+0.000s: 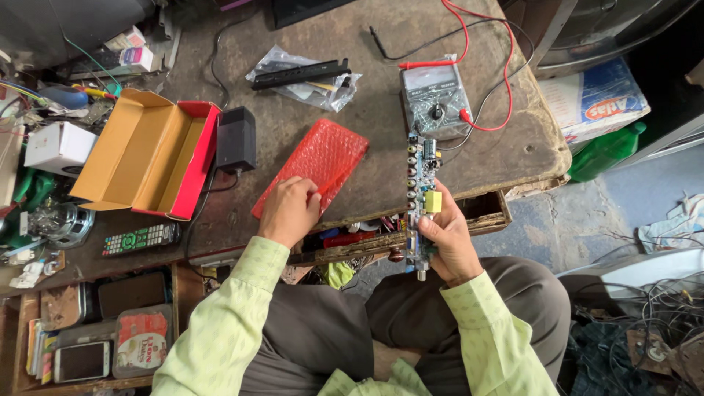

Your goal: The person uses a multimeter to test various points on a circuit board, then wraps the board in bubble wrap and places it into a red box.

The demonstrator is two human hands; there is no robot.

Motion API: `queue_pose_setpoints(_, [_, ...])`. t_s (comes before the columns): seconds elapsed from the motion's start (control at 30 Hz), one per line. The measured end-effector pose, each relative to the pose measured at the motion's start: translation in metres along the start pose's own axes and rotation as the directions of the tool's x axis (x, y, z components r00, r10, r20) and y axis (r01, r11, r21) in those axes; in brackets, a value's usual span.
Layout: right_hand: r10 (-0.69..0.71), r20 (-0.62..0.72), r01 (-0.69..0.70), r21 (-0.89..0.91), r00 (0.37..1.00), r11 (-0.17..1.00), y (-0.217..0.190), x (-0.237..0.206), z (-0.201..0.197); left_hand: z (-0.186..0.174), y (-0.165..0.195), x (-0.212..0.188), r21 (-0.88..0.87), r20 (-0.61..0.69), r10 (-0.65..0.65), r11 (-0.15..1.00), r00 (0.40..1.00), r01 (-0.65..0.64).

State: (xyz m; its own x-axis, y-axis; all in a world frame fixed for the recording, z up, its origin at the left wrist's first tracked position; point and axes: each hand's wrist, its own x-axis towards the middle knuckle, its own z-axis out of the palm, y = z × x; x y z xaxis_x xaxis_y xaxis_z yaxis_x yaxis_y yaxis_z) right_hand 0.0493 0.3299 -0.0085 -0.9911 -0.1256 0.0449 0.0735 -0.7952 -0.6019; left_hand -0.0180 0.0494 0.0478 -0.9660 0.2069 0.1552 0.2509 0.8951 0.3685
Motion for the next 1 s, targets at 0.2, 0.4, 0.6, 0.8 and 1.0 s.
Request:
queue_pose_setpoints(0.2, [0.03,-0.036,-0.034,-0.128,0.999,0.991,-0.003,0.0,0.011,-0.012,0.015,-0.001,-0.218,-0.152,-0.137,0.971,0.979,0.102])
queue_pose_setpoints(0.4, [0.12,0.005,-0.118,-0.133,0.993,0.984,0.002,-0.001,0.017,-0.018,0.038,-0.011,-0.076,-0.242,0.136,0.984,0.961,-0.158])
queue_pose_setpoints(0.6, [0.157,-0.042,-0.161,-0.14,0.987,0.977,0.008,-0.001,0.019,0.0,0.058,-0.019,-0.186,-0.235,0.106,0.971,0.966,-0.152])
queue_pose_setpoints(0.8, [0.164,-0.071,-0.174,-0.169,0.984,0.97,0.009,0.0,0.017,0.012,0.051,-0.015,-0.465,-0.159,-0.215,0.877,0.964,0.119])
queue_pose_setpoints(1.0, [0.17,-0.066,-0.179,-0.158,0.983,0.971,0.009,-0.001,0.013,0.021,0.04,-0.014,-0.52,-0.164,-0.328,0.83,0.93,0.201])
